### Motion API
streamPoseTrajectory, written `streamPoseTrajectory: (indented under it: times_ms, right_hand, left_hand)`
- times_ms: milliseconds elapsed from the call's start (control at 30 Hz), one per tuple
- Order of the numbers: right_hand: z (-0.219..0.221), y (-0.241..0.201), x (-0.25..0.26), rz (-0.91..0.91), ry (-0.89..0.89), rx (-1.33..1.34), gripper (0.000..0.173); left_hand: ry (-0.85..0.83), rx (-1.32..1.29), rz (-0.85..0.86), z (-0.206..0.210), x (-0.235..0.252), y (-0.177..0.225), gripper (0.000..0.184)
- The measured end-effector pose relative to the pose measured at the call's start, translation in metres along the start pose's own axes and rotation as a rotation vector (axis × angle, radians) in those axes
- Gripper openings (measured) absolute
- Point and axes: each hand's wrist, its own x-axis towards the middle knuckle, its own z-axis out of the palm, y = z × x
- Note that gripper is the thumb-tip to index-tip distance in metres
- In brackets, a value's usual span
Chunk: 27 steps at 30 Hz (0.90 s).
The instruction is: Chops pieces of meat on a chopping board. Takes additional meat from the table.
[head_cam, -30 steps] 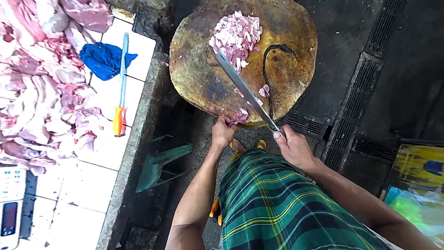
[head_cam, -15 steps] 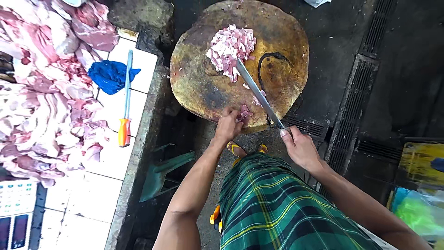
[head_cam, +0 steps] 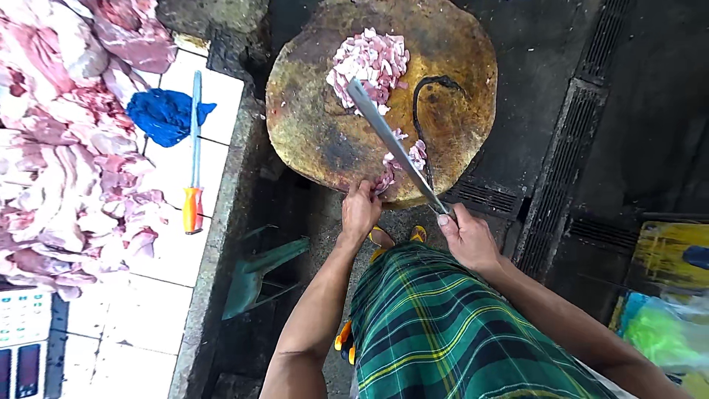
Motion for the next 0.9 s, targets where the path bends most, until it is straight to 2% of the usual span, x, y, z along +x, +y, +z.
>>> streamPoseTrajectory:
  times_ms: [67, 133, 167, 267, 367, 433, 500, 533, 600, 633, 700, 733, 800, 900]
  right_hand:
    - [0.014, 0.011, 0.006, 0.014, -0.115, -0.035, 0.055]
    - [0.015, 0.022, 0.016, 0.161, -0.325, -0.142, 0.063]
    - [0.012, 0.026, 0.017, 0.221, -0.364, -0.155, 0.066]
    - [0.0, 0.033, 0.014, 0.345, -0.335, -0.123, 0.066]
    - [-0.012, 0.027, 0.008, 0.36, -0.244, -0.085, 0.061]
    - [-0.018, 0.015, 0.001, 0.252, -0.148, -0.067, 0.057]
    - [-0.018, 0.005, -0.005, 0.072, 0.004, -0.028, 0.054]
    - [-0.015, 0.001, -0.007, 0.0, 0.061, -0.004, 0.055]
    - [-0.002, 0.005, -0.005, -0.085, 0.1, 0.004, 0.056]
    - [0.007, 0.012, -0.002, -0.075, 0.061, -0.029, 0.057]
    - [0.015, 0.024, 0.008, 0.076, -0.139, -0.156, 0.059]
    - [0.013, 0.025, 0.014, 0.165, -0.23, -0.203, 0.062]
    - [0.002, 0.017, 0.016, 0.231, -0.261, -0.212, 0.063]
    - [-0.014, 0.002, 0.007, 0.138, -0.119, -0.13, 0.058]
  left_hand:
    - [-0.013, -0.038, -0.031, -0.004, 0.002, 0.003, 0.027]
    - [-0.033, -0.109, -0.038, -0.014, 0.006, 0.015, 0.028]
    - [-0.037, -0.15, -0.026, -0.02, 0.009, 0.022, 0.026]
    - [-0.034, -0.189, 0.105, -0.035, 0.018, 0.042, 0.024]
    - [-0.084, 0.045, 0.265, -0.021, 0.036, 0.031, 0.034]
    - [-0.11, 0.144, 0.293, -0.011, 0.04, 0.015, 0.054]
    - [-0.066, 0.164, 0.279, -0.013, 0.037, 0.003, 0.064]
    - [-0.048, 0.152, 0.248, -0.014, 0.031, -0.002, 0.062]
    - [0.017, 0.127, 0.207, -0.013, 0.021, -0.013, 0.044]
    - [0.057, 0.117, 0.204, -0.01, 0.017, -0.02, 0.036]
    - [0.147, 0.101, 0.241, -0.003, 0.012, -0.03, 0.023]
    - [0.172, 0.102, 0.252, 0.0, 0.012, -0.033, 0.021]
    - [0.18, 0.088, 0.257, 0.0, 0.01, -0.035, 0.023]
    - [0.195, -0.009, 0.216, 0.0, 0.006, -0.034, 0.034]
